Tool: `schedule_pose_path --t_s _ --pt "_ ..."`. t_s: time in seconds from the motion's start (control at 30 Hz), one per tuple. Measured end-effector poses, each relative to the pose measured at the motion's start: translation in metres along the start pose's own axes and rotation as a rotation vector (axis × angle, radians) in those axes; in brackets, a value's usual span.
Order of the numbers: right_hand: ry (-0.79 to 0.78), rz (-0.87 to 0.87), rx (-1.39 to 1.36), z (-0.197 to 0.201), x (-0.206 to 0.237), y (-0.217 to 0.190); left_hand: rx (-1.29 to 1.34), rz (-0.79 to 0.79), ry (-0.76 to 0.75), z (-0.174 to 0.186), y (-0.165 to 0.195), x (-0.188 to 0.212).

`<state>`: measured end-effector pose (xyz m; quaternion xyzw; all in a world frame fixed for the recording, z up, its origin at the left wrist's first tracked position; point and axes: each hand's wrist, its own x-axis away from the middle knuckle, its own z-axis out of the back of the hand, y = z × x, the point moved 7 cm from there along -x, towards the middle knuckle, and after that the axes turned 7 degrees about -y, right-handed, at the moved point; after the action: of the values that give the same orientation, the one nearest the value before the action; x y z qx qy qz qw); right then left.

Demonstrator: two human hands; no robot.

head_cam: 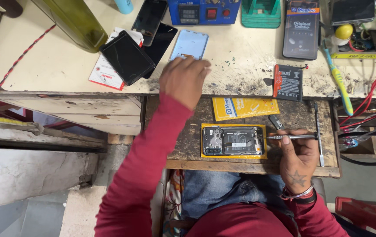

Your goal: The person disassembles a smartphone using a screwdriver, cleans the interior with a toothbrush, and reassembles the device by tightening screws. The phone is handled throughout, with tools used for opening and closing the case.

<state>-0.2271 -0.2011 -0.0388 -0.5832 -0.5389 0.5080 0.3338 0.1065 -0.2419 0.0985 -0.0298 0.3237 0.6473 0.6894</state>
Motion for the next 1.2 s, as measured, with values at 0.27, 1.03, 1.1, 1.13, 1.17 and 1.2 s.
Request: schedule_pose_path --t_s 0.27,1.03,1.1,1.13,1.17,1.2 --pt "-0.011 -0.031 -0.047 -0.004 -0.001 -0.002 -0.109 0.007 -0.138 -0.044 -0.019 -0.058" --pt "-0.078 0.005 -0.005 -0.003 0.006 -0.005 0.358 -0.039 -0.081 0.003 0.025 0.071" --pt "-0.081 -0.001 0.005 -0.005 0.004 -0.008 0.419 -0.053 -0.088 -0.004 0.022 0.084" --pt "-0.086 0.001 0.018 -0.007 0.004 -0.01 0.429 -0.06 -0.107 -0.011 0.019 0.089" --pt "-0.091 0.001 0.031 -0.01 0.003 -0.012 0.438 -0.067 -0.125 -0.018 0.015 0.093" --pt "-0.096 -0.001 0.044 -0.013 0.002 -0.014 0.461 -0.059 -0.134 -0.023 0.01 0.097"
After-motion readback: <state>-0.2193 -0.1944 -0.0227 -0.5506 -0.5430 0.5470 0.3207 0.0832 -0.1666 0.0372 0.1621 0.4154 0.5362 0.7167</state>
